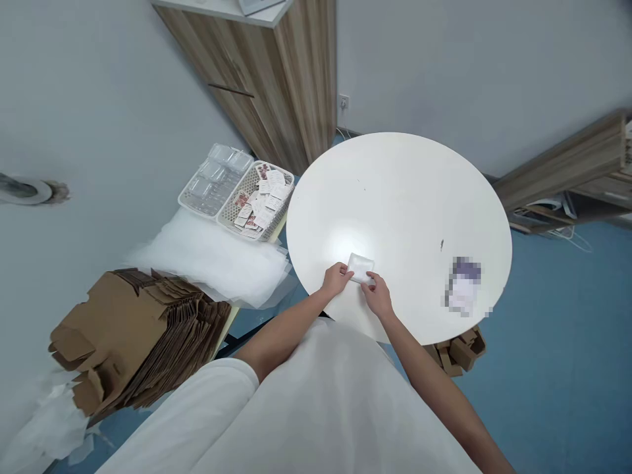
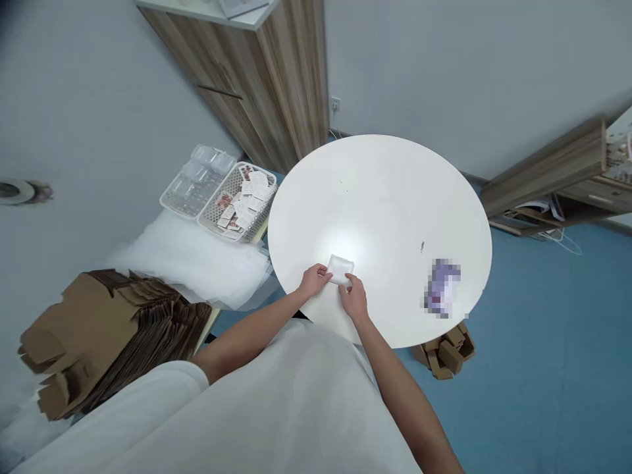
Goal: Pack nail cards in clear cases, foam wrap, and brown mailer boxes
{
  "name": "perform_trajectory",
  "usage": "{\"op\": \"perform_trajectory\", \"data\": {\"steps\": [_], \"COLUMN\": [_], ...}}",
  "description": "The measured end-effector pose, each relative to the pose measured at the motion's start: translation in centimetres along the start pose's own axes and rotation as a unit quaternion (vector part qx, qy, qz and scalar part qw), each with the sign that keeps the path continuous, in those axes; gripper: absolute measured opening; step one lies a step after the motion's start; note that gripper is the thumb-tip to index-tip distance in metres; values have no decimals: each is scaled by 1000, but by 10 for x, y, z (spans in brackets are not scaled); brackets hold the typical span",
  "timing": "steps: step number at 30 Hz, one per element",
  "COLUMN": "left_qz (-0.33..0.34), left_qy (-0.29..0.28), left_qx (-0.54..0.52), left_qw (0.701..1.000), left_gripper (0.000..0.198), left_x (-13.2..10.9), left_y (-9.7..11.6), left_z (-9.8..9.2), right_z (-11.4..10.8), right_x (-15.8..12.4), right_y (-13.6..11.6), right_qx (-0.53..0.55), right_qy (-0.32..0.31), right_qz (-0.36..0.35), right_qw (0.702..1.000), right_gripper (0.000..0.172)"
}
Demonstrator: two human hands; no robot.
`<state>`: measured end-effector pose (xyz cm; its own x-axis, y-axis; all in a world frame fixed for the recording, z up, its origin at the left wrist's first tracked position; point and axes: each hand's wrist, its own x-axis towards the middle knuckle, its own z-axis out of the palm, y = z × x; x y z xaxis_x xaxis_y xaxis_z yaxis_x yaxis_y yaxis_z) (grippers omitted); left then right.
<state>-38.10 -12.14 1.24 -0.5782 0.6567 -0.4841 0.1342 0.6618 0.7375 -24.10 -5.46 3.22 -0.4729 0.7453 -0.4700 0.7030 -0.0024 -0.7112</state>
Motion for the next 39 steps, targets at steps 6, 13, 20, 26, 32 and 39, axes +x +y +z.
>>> {"op": "perform_trajectory", "data": {"steps": [6,13,20,26,32,39], "left_qz": [31,57,68,85,94,72], "left_qy": [32,76,96,95,94,95], "left_qx": [-29,-32,-49,-53,-57,-78], "left_qw": [999,995,992,990,990,990], "left_gripper": [26,29,40,42,41,48], "left_x": [31,80,112,112,108,105], "left_y": [-17,-37,-45,-46,-43,-46], "left_z": [-67,-141,-168,-170,-171,-172], "right_z": [45,103,133,133,127,127], "right_x": [33,89,116,119,119,113], "right_y": [-59,-132,-167,-166,-161,-159], "right_qx": [29,38,60,54,40,66], "right_qy": [-19,-17,2,-6,-28,-52], "right_qz": [-1,-20,-23,-31,-51,-25], "right_qw": [999,999,998,998,997,996], "right_gripper": [49,51,52,52,54,61]}}
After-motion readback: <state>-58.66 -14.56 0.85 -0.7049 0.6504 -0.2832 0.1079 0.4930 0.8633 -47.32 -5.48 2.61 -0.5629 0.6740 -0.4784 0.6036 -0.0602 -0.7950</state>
